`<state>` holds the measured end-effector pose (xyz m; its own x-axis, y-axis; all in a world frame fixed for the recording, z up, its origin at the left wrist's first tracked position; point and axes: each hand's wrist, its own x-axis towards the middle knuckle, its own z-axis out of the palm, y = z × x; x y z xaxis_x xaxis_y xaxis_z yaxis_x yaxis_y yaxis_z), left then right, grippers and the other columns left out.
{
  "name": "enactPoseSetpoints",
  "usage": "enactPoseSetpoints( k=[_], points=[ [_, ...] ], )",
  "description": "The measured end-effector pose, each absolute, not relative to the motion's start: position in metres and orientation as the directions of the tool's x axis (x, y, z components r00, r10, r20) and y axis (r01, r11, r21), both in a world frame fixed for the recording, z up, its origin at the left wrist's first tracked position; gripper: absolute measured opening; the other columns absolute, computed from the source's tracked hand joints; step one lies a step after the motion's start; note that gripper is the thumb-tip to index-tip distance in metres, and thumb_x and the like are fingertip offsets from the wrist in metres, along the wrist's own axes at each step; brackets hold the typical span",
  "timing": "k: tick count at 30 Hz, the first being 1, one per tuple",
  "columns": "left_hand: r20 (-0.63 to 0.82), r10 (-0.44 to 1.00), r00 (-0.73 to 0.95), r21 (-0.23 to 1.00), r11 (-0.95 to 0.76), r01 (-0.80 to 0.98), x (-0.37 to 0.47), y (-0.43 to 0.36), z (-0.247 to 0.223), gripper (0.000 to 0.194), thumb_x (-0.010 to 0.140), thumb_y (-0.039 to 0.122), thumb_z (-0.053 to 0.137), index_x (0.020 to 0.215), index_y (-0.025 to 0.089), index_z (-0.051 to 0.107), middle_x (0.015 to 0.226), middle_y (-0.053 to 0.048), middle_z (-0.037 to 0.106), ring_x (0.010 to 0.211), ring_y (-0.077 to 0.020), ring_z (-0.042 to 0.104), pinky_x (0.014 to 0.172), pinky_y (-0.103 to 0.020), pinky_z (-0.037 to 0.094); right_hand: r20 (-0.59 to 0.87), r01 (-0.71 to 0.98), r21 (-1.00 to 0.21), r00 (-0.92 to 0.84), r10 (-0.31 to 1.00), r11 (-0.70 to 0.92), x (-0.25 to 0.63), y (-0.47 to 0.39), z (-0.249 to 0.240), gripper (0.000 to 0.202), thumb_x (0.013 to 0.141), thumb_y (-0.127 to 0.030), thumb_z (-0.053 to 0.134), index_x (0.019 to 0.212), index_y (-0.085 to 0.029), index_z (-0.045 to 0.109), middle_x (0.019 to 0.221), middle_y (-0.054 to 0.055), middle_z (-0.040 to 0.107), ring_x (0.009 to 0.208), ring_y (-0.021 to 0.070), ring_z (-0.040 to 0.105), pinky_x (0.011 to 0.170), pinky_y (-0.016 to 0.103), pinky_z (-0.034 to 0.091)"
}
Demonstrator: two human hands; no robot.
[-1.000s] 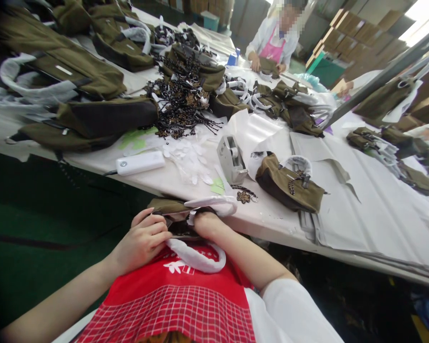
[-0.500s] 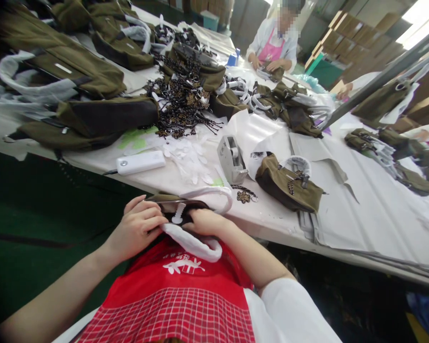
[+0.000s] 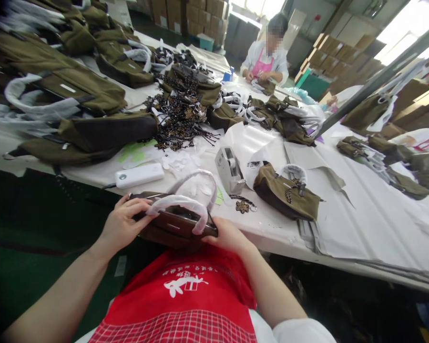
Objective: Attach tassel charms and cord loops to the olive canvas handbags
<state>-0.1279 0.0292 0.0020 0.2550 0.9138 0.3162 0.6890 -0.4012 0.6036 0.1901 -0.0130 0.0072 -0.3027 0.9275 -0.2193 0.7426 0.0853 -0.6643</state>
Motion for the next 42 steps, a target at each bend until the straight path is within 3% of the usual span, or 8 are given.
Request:
enactPoseSetpoints(
  k=[4, 10, 16, 22, 31, 34, 38, 42],
  points=[
    [0.332, 0.920, 0.206, 0.621, -0.378, 0.687, -0.131, 0.021, 0.019, 0.023, 0.088, 0.042, 0.059, 0.080, 0.023, 0.068, 0.086, 0.001, 0.073, 0.081, -0.0168, 0.066, 0.106, -0.039, 0.037, -0.146, 0.679, -0.726, -0.301, 0.942, 0.105, 0.190, 0.000, 0.017, 0.023, 0.081, -0.032, 0.067, 0.099, -0.018, 0.071, 0.091, 0.004, 0.073, 0.084, 0.0227, 0.065, 0.078, 0.033, 0.049],
    [0.399, 0.909, 0.122, 0.454, -0.312, 0.835, -0.123, 0.038, -0.004, 0.028, 0.089, 0.041, 0.055, 0.078, 0.019, 0.066, 0.078, -0.003, 0.070, 0.078, -0.0204, 0.064, 0.098, -0.043, 0.042, -0.039, 0.725, -0.684, -0.147, 0.988, 0.081, 0.192, 0.044, 0.019, 0.035, 0.077, -0.040, 0.072, 0.104, -0.019, 0.071, 0.100, 0.006, 0.074, 0.093, 0.0251, 0.067, 0.085, 0.036, 0.049],
    [0.465, 0.880, 0.100, 0.432, -0.324, 0.842, -0.121, 0.045, -0.045, 0.028, 0.091, 0.036, 0.054, 0.109, 0.018, 0.063, 0.105, -0.012, 0.071, 0.099, -0.0281, 0.066, 0.092, -0.045, 0.049, -0.025, 0.719, -0.695, -0.057, 0.998, 0.024, 0.187, 0.048, -0.007, 0.032, 0.079, -0.043, 0.069, 0.101, -0.020, 0.072, 0.100, 0.008, 0.075, 0.095, 0.0287, 0.068, 0.088, 0.041, 0.052],
    [0.573, 0.818, 0.048, 0.375, -0.313, 0.872, -0.119, 0.036, -0.050, 0.036, 0.090, 0.030, 0.054, 0.124, 0.018, 0.056, 0.117, -0.014, 0.067, 0.108, -0.0307, 0.064, 0.097, -0.051, 0.049, 0.040, 0.737, -0.673, -0.054, 0.998, 0.066, 0.193, 0.046, -0.022, 0.025, 0.080, -0.042, 0.067, 0.097, -0.024, 0.072, 0.099, 0.009, 0.074, 0.094, 0.0328, 0.069, 0.086, 0.047, 0.053],
    [0.622, 0.782, 0.028, 0.374, -0.328, 0.867, -0.092, 0.015, -0.044, 0.054, 0.091, 0.031, 0.054, 0.141, 0.020, 0.041, 0.133, -0.017, 0.058, 0.124, -0.0324, 0.055, 0.101, -0.051, 0.048, 0.398, 0.752, -0.572, -0.096, 0.912, 0.328, 0.175, 0.085, 0.018, 0.020, 0.092, -0.035, 0.053, 0.094, -0.021, 0.067, 0.101, 0.011, 0.069, 0.101, 0.0286, 0.063, 0.092, 0.043, 0.049],
    [0.622, 0.782, 0.040, 0.411, -0.369, 0.834, -0.082, 0.004, -0.039, 0.051, 0.090, 0.030, 0.055, 0.139, 0.019, 0.043, 0.135, -0.016, 0.057, 0.127, -0.0305, 0.053, 0.103, -0.049, 0.048, 0.376, 0.753, -0.509, -0.241, 0.895, 0.417, 0.151, 0.140, 0.040, 0.020, 0.094, -0.031, 0.051, 0.098, -0.020, 0.067, 0.102, 0.010, 0.069, 0.102, 0.0252, 0.062, 0.094, 0.039, 0.047],
    [0.626, 0.774, 0.097, 0.402, -0.427, 0.810, -0.076, -0.008, -0.037, 0.047, 0.088, 0.024, 0.056, 0.135, 0.020, 0.048, 0.133, -0.013, 0.059, 0.127, -0.0283, 0.053, 0.101, -0.046, 0.049, 0.183, 0.817, -0.414, -0.357, 0.916, 0.401, 0.103, 0.219, 0.043, 0.022, 0.094, -0.028, 0.053, 0.106, -0.022, 0.071, 0.114, 0.008, 0.067, 0.110, 0.0219, 0.059, 0.099, 0.034, 0.042],
    [0.659, 0.735, 0.161, 0.325, -0.470, 0.821, -0.083, -0.012, -0.041, 0.045, 0.085, 0.024, 0.060, 0.129, 0.021, 0.055, 0.129, -0.011, 0.063, 0.122, -0.0270, 0.058, 0.097, -0.040, 0.053, 0.068, 0.853, -0.363, -0.377, 0.924, 0.374, 0.058, 0.262, 0.027, 0.019, 0.089, -0.030, 0.063, 0.101, -0.023, 0.075, 0.128, 0.010, 0.062, 0.123, 0.0271, 0.052, 0.104, 0.039, 0.038]
  ],
)
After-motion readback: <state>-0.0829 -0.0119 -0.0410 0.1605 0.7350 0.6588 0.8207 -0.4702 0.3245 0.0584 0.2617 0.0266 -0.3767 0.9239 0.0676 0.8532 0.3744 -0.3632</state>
